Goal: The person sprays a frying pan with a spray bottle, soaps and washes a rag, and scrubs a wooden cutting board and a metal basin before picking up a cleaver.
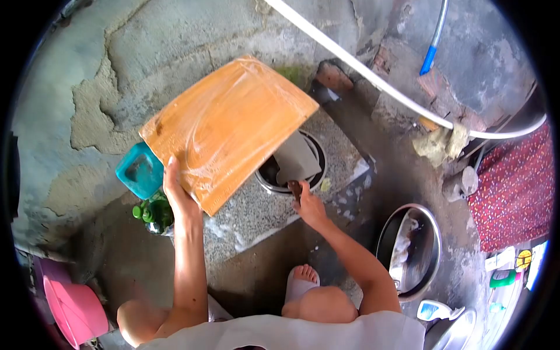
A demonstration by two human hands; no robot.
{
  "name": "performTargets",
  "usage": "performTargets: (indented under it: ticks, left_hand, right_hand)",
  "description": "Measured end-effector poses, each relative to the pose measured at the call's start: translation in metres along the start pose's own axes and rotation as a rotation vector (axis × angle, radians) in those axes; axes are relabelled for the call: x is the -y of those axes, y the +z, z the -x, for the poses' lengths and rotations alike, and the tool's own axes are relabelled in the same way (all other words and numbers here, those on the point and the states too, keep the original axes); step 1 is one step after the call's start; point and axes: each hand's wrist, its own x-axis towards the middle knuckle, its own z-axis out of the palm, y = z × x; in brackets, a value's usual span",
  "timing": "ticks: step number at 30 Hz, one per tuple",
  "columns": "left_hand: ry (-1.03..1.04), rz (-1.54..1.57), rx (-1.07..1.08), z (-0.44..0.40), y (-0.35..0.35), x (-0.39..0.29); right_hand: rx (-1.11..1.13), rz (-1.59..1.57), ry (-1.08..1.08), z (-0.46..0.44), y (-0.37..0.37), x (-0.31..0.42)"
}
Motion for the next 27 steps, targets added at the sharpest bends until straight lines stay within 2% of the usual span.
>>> performTargets:
  ticks: [6, 9, 13, 15, 17, 18, 19, 27]
  left_hand:
    - [-0.004, -0.029, -0.001, -0.003, -0.004, -0.005]
    - [0.070, -0.165, -0.018, -0.006, -0.006, -0.002]
    - [0.037, -0.150, 0.000, -0.002, -0.006, 0.003]
    - [-0.030, -0.178, -0.071, -0.006, -0.013, 0.007]
    - [-0.128, -0.141, 0.014, 0.003, -0.002, 0.008]
    - [-0.107, -0.216, 0.036, 0.006, 0.001, 0.010]
    - [-0.138, -0.193, 0.054, 0.008, 0.004, 0.012]
    - [-0.213, -0.284, 0.150, 0.022, 0.020, 0.024]
  right_hand:
    - [-0.093, 0.074, 0.043, -0.008, -0.009, -0.013]
    - [-0.131, 0.099, 0.026, -0.009, -0.009, -0.021]
    - [-0.183, 0.110, -0.028, -0.008, 0.001, -0.033]
    - [-0.129, 0.038, -0.049, -0.011, 0.009, -0.035]
    - [-0.057, 0.050, 0.049, -0.006, 0.004, -0.024]
    - [0.023, 0.055, 0.150, -0.006, 0.002, -0.022]
    - [-0.095, 0.040, 0.087, -0.007, 0.013, -0.030]
    - [-0.135, 0.025, 0.069, -0.004, 0.013, -0.024]
